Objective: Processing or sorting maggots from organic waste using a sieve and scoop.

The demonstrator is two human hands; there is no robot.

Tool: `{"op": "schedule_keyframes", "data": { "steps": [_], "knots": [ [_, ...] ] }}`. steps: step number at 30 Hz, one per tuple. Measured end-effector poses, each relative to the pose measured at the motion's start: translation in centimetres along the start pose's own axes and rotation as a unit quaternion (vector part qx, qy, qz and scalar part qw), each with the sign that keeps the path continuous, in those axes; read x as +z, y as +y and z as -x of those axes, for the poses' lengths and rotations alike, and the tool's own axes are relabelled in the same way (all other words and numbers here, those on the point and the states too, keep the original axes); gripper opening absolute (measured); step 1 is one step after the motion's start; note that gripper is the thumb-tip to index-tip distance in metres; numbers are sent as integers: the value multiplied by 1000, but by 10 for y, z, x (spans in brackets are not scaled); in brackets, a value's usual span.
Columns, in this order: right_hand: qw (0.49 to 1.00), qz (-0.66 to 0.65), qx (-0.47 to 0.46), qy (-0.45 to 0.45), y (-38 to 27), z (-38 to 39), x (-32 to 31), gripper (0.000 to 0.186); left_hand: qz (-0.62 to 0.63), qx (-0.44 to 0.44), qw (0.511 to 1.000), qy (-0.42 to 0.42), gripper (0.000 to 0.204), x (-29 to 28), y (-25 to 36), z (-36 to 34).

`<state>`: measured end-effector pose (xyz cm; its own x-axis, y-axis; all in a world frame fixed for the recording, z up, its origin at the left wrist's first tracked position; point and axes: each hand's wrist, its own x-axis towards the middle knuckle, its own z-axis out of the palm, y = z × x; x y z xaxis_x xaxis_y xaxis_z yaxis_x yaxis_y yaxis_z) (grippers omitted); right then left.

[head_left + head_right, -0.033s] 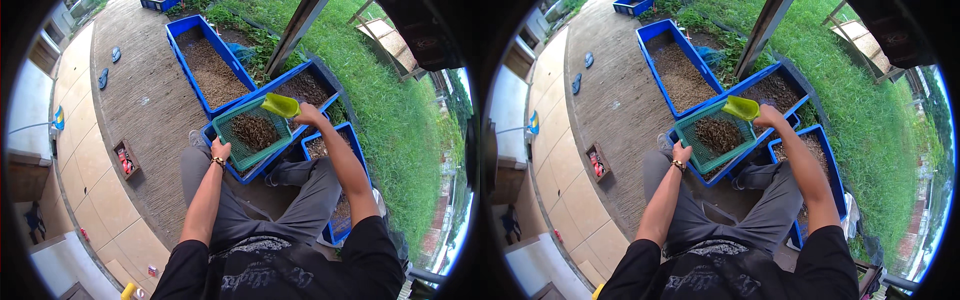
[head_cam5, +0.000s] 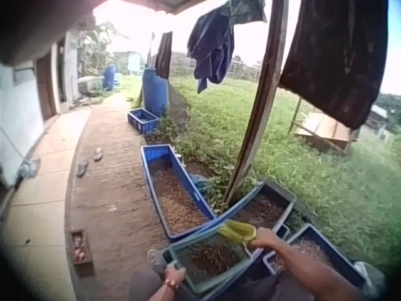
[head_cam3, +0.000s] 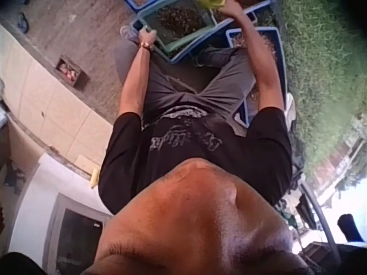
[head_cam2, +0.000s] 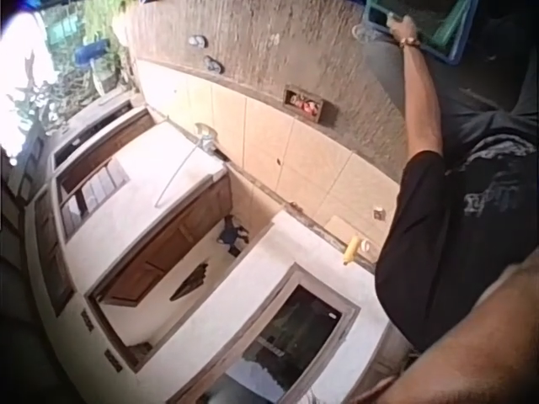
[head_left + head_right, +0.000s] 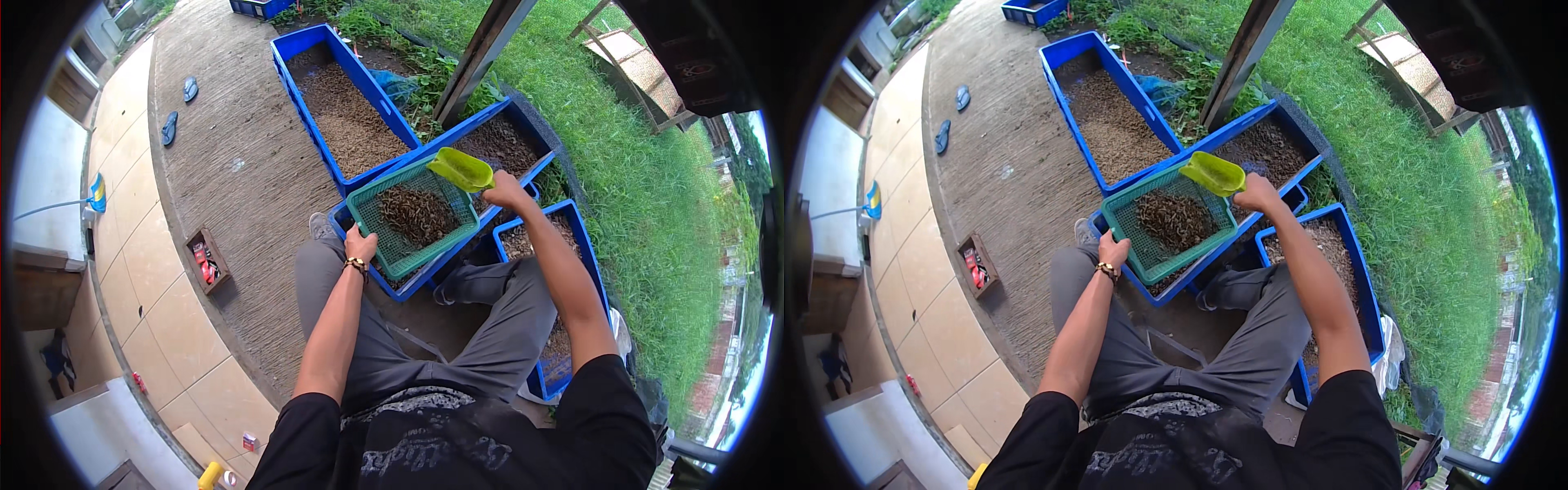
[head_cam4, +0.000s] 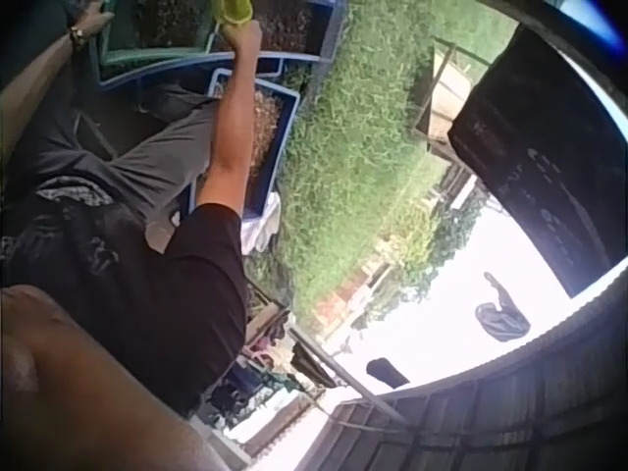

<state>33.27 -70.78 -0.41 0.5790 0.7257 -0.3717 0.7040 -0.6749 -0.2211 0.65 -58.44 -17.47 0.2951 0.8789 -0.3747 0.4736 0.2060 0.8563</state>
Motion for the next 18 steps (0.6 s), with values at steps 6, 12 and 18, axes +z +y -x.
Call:
{"op": "schedule_keyframes", "data": {
  "steps": [6, 12, 18],
  "knots": [
    [951, -288, 52, 97, 36, -13, 77, 34, 105, 10, 992, -72, 16, -4, -1, -3],
    [972, -181, 0, 147, 48, -26, 86, 28, 106, -64, 987, -105, 17, -7, 32, 11],
    [981, -132, -12, 138, 25, -33, 102, 28, 193, -53, 978, -56, 19, -12, 11, 6]
  ]
}}
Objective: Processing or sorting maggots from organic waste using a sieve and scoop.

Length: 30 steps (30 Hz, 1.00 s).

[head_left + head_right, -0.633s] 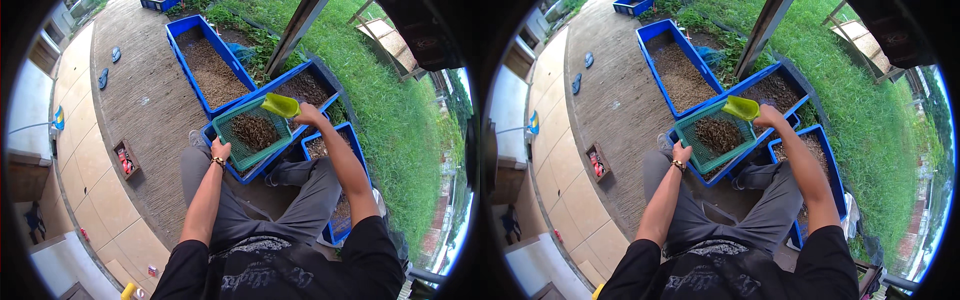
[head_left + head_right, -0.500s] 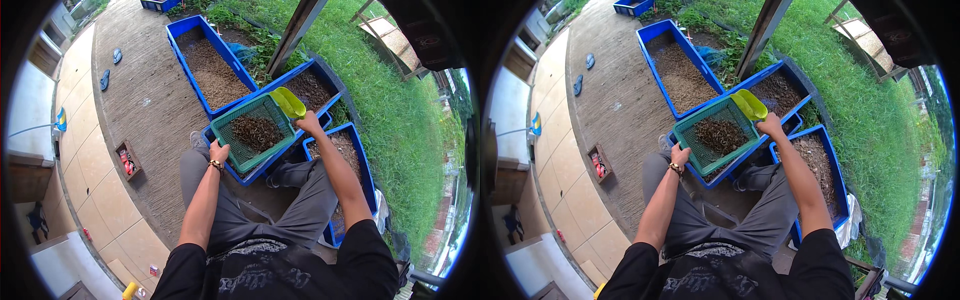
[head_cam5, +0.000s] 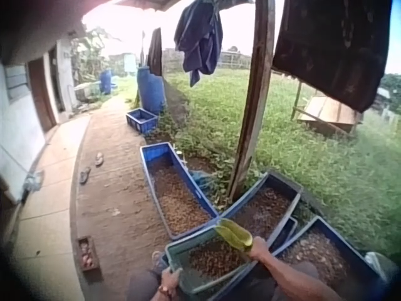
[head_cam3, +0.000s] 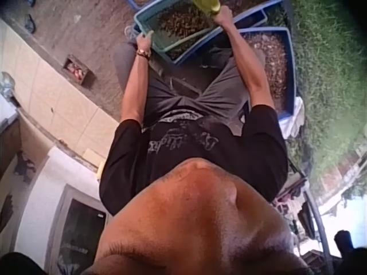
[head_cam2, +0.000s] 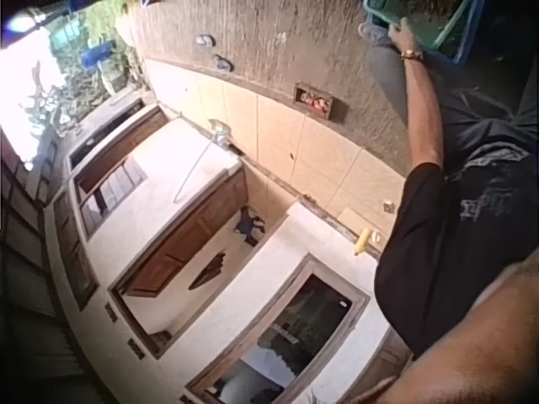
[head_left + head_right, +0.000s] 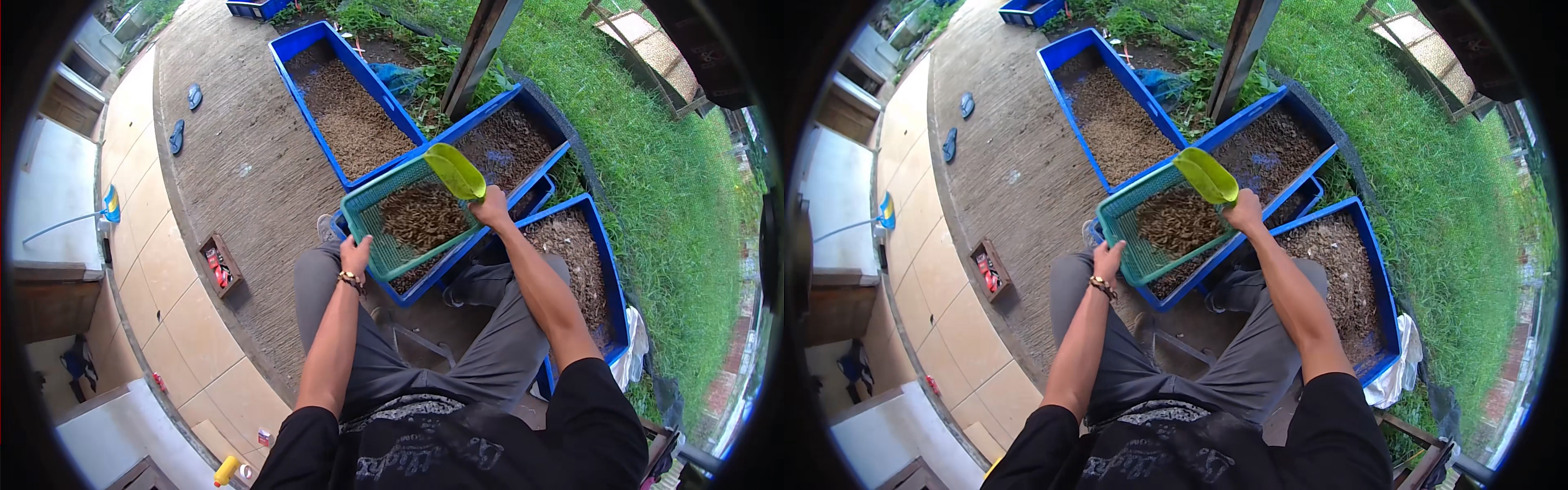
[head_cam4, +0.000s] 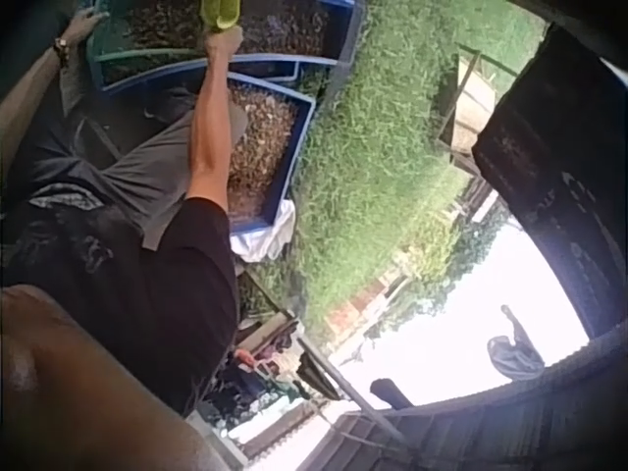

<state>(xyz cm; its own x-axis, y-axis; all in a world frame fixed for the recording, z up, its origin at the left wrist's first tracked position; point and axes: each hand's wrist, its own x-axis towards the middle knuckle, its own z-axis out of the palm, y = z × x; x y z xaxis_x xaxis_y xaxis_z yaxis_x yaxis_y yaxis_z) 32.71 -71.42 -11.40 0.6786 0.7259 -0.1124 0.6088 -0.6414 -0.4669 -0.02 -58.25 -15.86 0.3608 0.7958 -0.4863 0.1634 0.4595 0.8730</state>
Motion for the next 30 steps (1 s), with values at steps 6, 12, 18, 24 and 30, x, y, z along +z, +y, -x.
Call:
{"op": "schedule_keyframes", "data": {
  "steps": [6, 12, 18, 24, 30],
  "knots": [
    [993, -13, 106, 47, 13, 5, 3, 30, -9, -25, 991, -131, 28, 9, 18, 19],
    [977, -50, 187, 95, 16, 3, -14, 26, 32, -4, 980, -197, 32, 30, 34, 58],
    [967, -150, 147, 146, 23, 1, -12, 24, 157, -58, 977, -131, 31, 42, 38, 60],
    [979, -147, 93, 107, 3, 15, 3, 21, 172, -124, 977, -26, 33, 23, 23, 45],
    [994, -52, 8, 101, -2, 25, 20, 20, 186, -135, 973, -23, 42, 18, 14, 43]
  ]
}}
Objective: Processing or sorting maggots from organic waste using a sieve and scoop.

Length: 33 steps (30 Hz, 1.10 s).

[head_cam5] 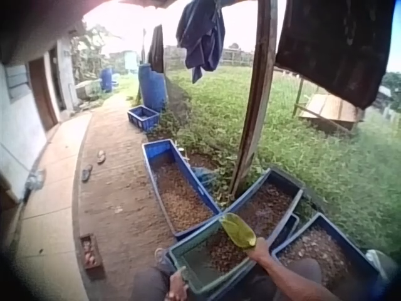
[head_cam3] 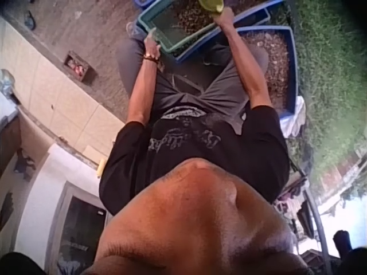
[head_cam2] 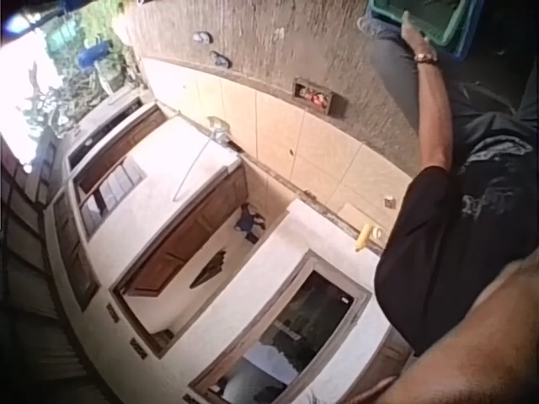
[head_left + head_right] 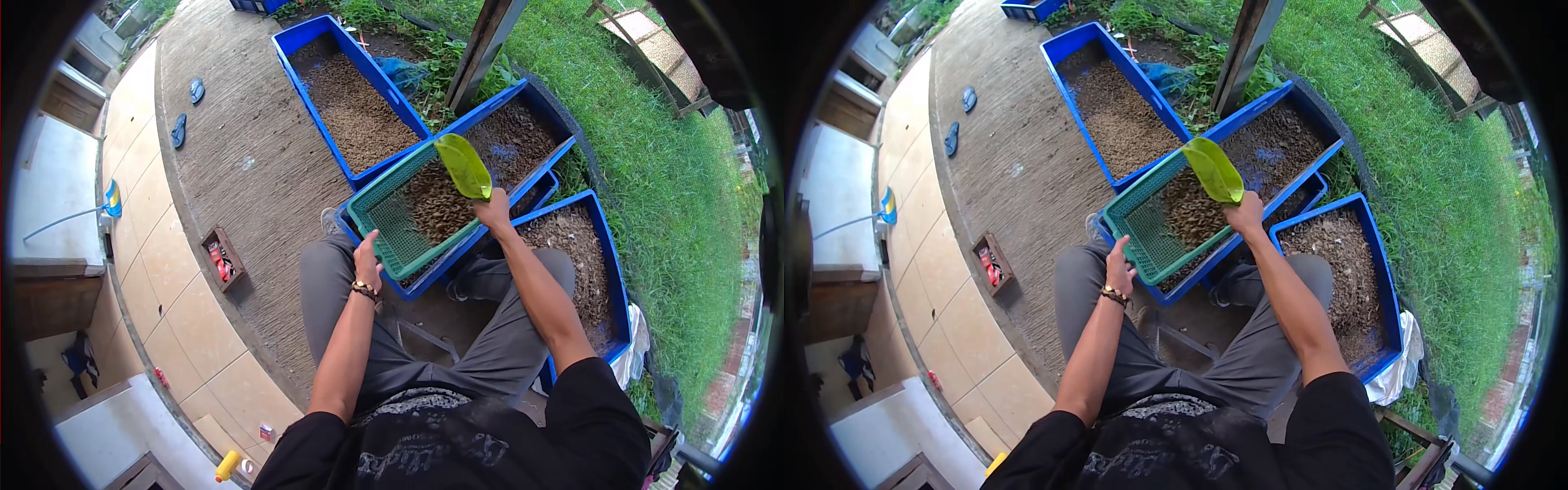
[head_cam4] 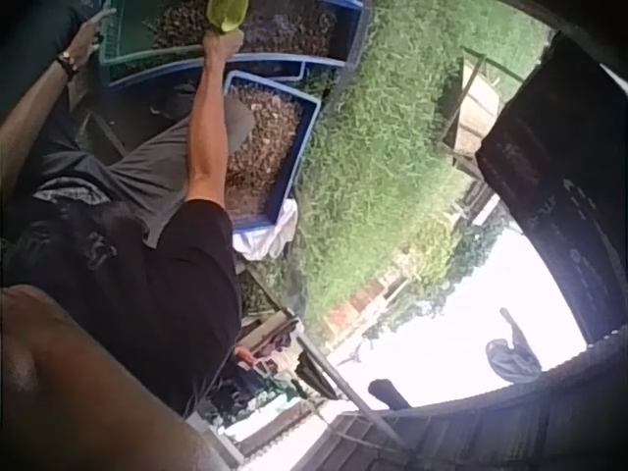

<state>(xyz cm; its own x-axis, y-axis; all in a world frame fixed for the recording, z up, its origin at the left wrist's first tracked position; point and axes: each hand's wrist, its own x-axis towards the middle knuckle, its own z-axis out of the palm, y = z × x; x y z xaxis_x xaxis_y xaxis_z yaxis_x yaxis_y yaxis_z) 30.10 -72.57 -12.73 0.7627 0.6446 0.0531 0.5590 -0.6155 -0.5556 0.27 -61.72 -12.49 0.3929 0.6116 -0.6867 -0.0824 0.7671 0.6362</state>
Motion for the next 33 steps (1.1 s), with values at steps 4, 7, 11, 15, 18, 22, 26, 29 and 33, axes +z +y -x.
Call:
{"op": "schedule_keyframes", "data": {
  "steps": [4, 7, 11, 15, 18, 22, 26, 29, 33],
  "knots": [
    [962, -209, 157, 73, 23, -16, -22, 21, -63, -10, 993, -103, 37, 32, -7, 24],
    [998, 18, 61, -12, -2, 1, -6, 21, -27, -31, 999, -3, 41, 9, 2, 8],
    [961, -191, 192, 48, 8, -19, -32, 27, -68, -4, 995, -75, 38, 20, -8, 15],
    [998, -7, 57, -34, -5, 10, -6, 27, 13, -40, 999, 34, 24, 15, 7, 8],
    [986, -93, 137, -1, 18, -12, -20, 28, -10, 22, 1000, 5, 27, 31, 2, 17],
    [985, -72, 159, -7, -5, 2, -16, 27, -92, 39, 995, 1, 32, 9, -3, 7],
    [980, -111, 164, 14, 29, -16, -25, 28, -72, 36, 997, -17, 31, 26, -12, 2],
    [964, -120, 234, 42, 6, -10, -23, 28, -272, 148, 950, -33, 22, 13, -27, 8],
    [991, -11, 108, -73, 11, -3, -8, 29, -147, 87, 983, 71, 21, 2, -7, -11]
  ]
}}
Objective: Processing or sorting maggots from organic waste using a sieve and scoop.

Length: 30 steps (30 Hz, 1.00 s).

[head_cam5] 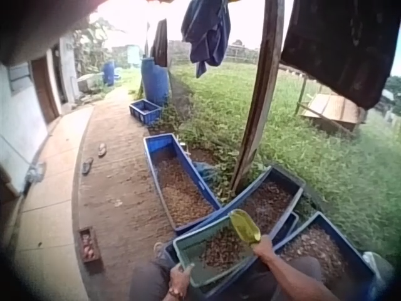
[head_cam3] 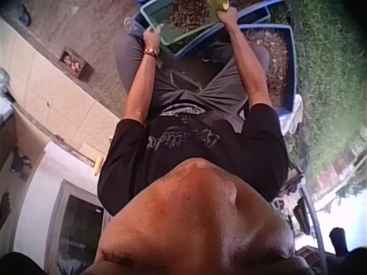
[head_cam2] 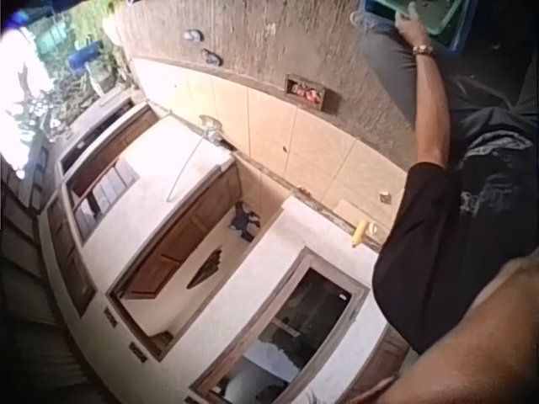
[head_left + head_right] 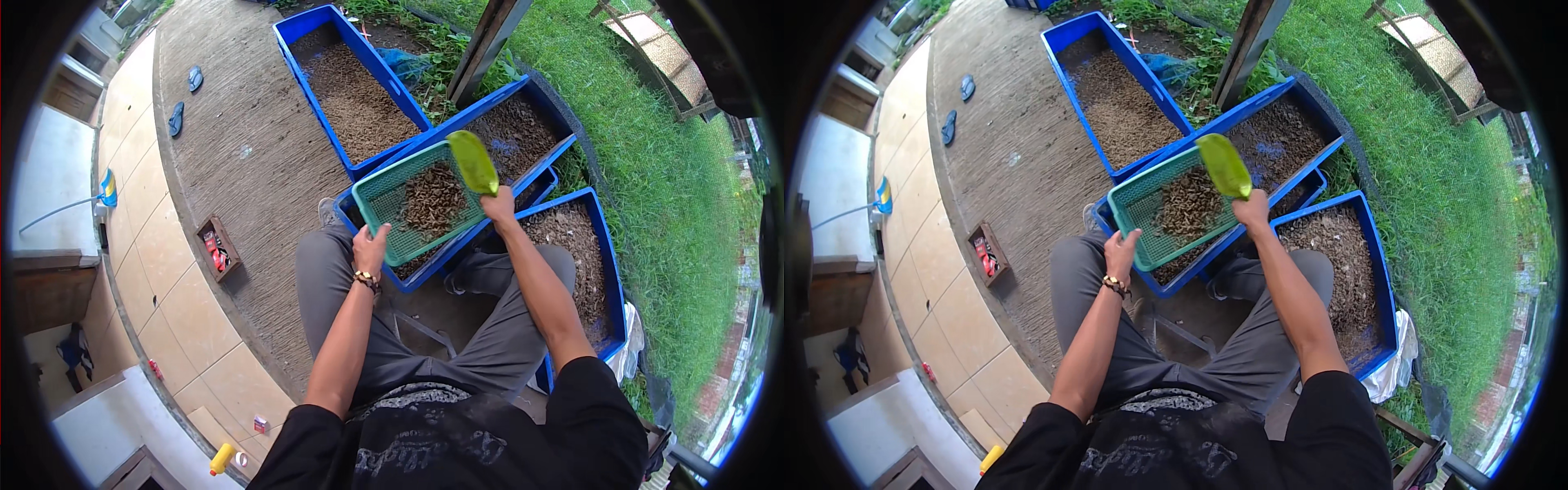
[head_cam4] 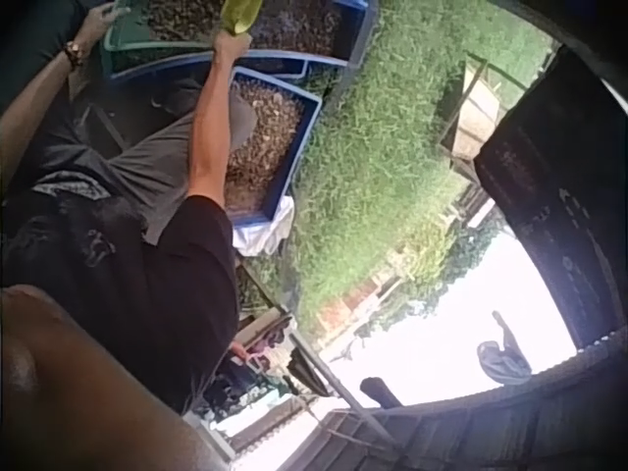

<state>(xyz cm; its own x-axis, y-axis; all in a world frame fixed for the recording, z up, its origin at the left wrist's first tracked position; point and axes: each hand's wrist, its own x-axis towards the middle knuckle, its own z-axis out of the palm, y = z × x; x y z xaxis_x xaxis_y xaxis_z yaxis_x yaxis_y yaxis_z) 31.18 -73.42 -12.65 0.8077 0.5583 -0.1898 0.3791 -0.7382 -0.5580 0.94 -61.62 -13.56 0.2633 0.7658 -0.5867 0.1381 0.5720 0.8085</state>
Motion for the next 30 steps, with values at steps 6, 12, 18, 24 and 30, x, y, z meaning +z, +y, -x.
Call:
{"op": "schedule_keyframes", "data": {
  "steps": [6, 12, 18, 24, 30],
  "knots": [
    [998, -1, 39, 42, -12, 20, 5, 28, -199, 99, 975, 14, 31, -4, -6, 15],
    [972, -195, 110, 75, 21, -2, -9, 22, -271, 149, 950, 44, 34, 16, -12, 19],
    [904, -407, 49, 117, -10, 1, -4, 21, -101, 46, 994, 23, 27, 0, -30, -10],
    [877, -441, 137, 133, -3, 2, -32, 20, -45, 75, 995, 43, 28, 10, -34, -10],
    [849, -446, 266, 96, 17, 18, -25, 17, -2, 72, 995, 70, 27, 13, -24, 0]
  ]
}}
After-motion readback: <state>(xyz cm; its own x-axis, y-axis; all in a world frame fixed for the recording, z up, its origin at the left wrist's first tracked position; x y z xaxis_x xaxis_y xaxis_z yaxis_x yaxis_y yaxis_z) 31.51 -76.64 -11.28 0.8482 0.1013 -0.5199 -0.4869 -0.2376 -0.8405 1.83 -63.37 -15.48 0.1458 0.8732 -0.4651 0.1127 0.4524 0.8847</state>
